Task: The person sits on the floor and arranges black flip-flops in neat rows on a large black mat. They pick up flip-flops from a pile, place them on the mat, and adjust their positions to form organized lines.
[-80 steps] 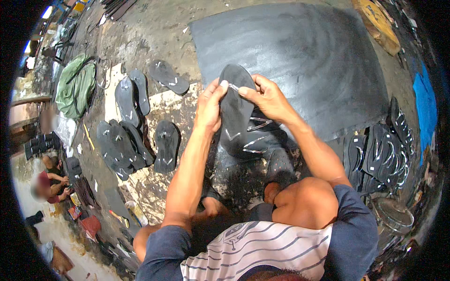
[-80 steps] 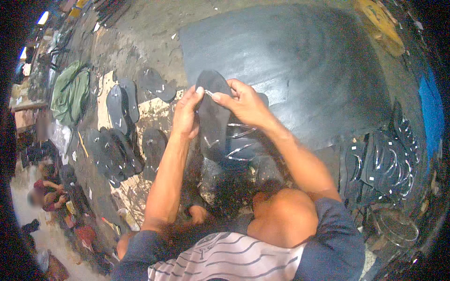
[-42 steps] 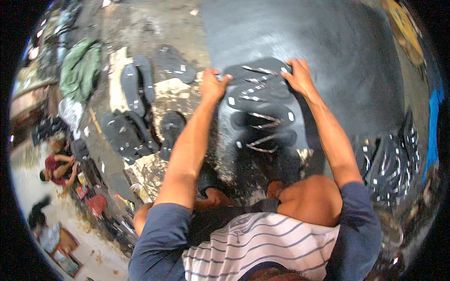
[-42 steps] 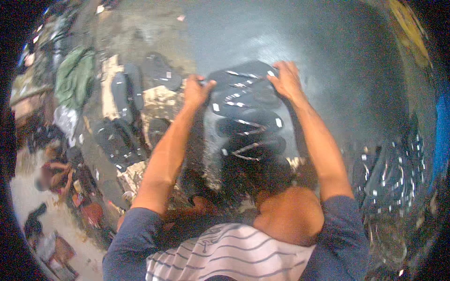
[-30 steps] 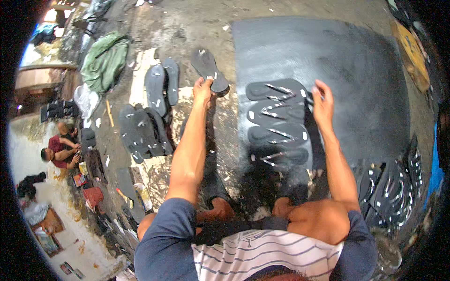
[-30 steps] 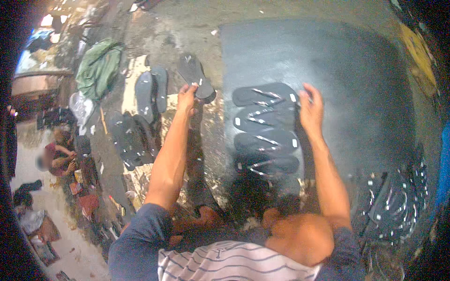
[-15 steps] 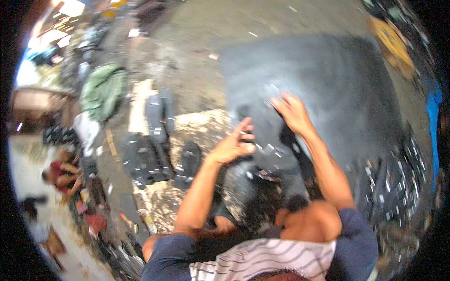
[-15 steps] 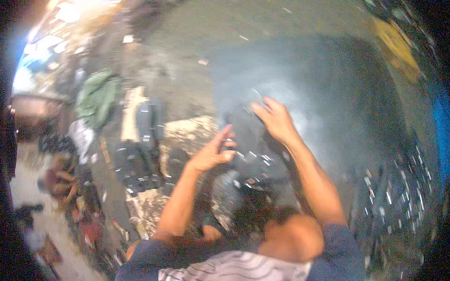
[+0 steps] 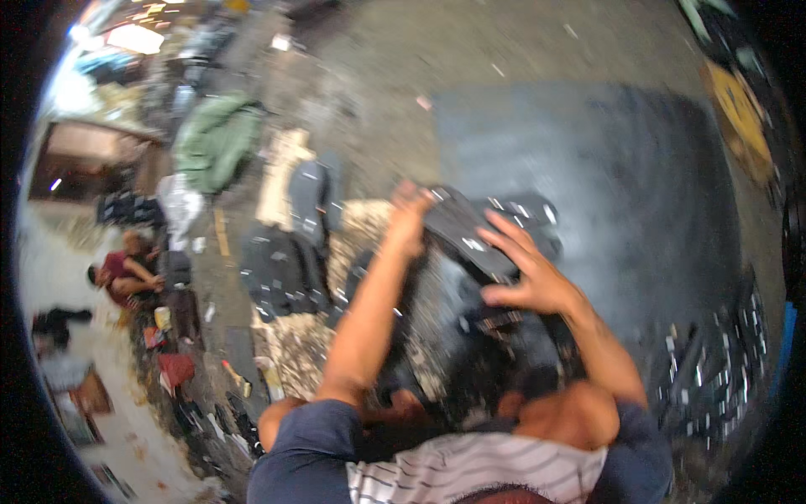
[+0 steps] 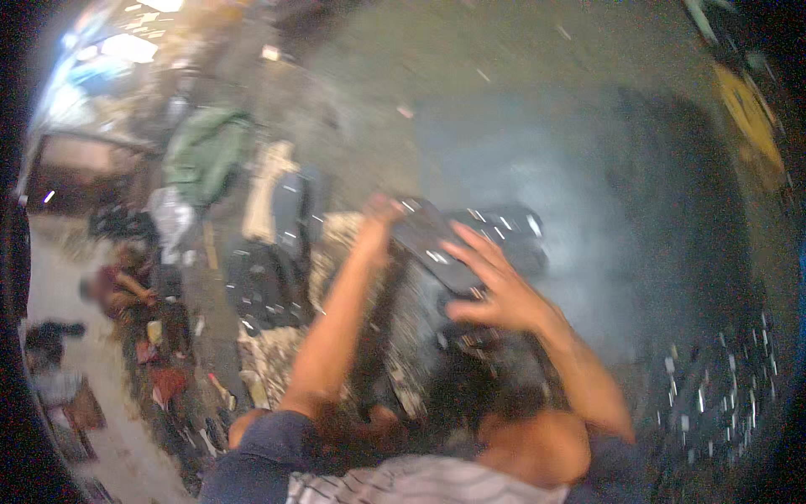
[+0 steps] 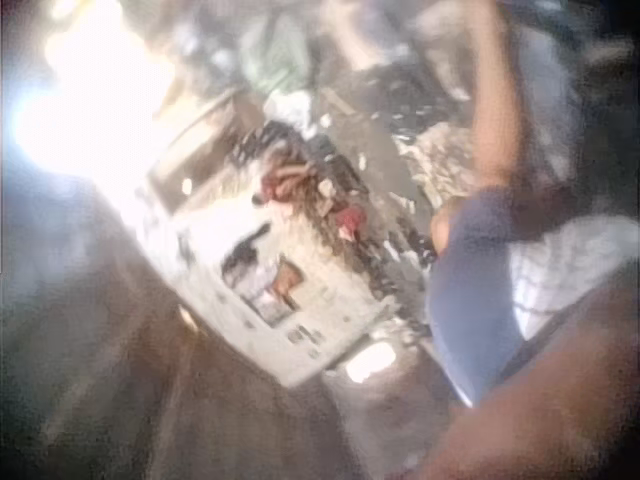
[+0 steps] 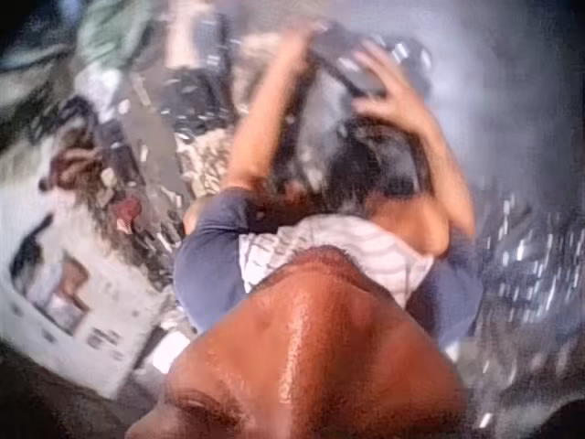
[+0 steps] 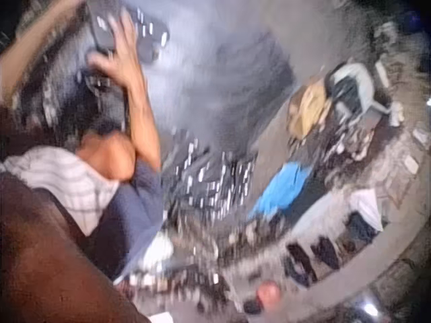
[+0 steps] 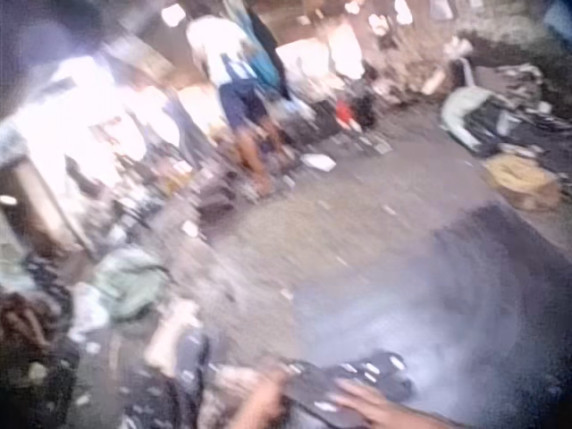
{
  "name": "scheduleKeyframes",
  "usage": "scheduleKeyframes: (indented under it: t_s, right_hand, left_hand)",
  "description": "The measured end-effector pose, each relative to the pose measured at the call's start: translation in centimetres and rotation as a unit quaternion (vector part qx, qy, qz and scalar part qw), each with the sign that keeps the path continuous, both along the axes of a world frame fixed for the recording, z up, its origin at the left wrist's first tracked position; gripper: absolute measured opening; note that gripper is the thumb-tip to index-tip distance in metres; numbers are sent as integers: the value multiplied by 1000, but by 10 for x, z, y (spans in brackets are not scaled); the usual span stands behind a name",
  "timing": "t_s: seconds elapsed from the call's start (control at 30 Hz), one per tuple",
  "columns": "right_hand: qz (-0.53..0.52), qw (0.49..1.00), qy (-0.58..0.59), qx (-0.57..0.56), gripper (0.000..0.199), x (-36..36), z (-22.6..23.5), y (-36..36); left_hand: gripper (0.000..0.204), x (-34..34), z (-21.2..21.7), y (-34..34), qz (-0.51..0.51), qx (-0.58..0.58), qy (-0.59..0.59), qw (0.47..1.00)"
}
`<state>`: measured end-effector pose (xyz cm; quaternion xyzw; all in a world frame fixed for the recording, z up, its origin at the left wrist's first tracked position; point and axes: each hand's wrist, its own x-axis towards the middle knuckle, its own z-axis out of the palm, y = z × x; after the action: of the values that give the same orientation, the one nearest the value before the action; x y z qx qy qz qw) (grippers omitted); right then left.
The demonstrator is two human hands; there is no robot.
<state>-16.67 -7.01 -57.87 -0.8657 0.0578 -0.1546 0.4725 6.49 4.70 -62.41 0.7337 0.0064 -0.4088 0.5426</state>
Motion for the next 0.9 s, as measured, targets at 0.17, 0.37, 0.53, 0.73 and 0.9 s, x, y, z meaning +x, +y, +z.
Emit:
scheduleKeyframes:
  t_s: [0.17, 0.37, 0.53, 0.73, 0.9]
  right_hand:
    - [-159, 981, 71, 90, 52, -9, -43, -55]
    - [-350, 876, -14, 331, 47, 31, -106, -125]
    - [-365, 913, 84, 158, 48, 35, -209, -158]
    - [-342, 927, 154, 15, 49, 25, -217, -159]
    - [-335, 917, 200, -90, 53, 33, -197, -155]
  left_hand:
    - [38, 20, -45, -14, 2, -78, 116, 990]
    - [45, 28, -84, -67, -142, -2, -162, 977]
    - [43, 45, -136, -68, -117, 57, -192, 973]
    - [40, 42, -154, -67, -125, 90, -230, 961]
    - [45, 53, -154, -64, -220, 172, -348, 895]
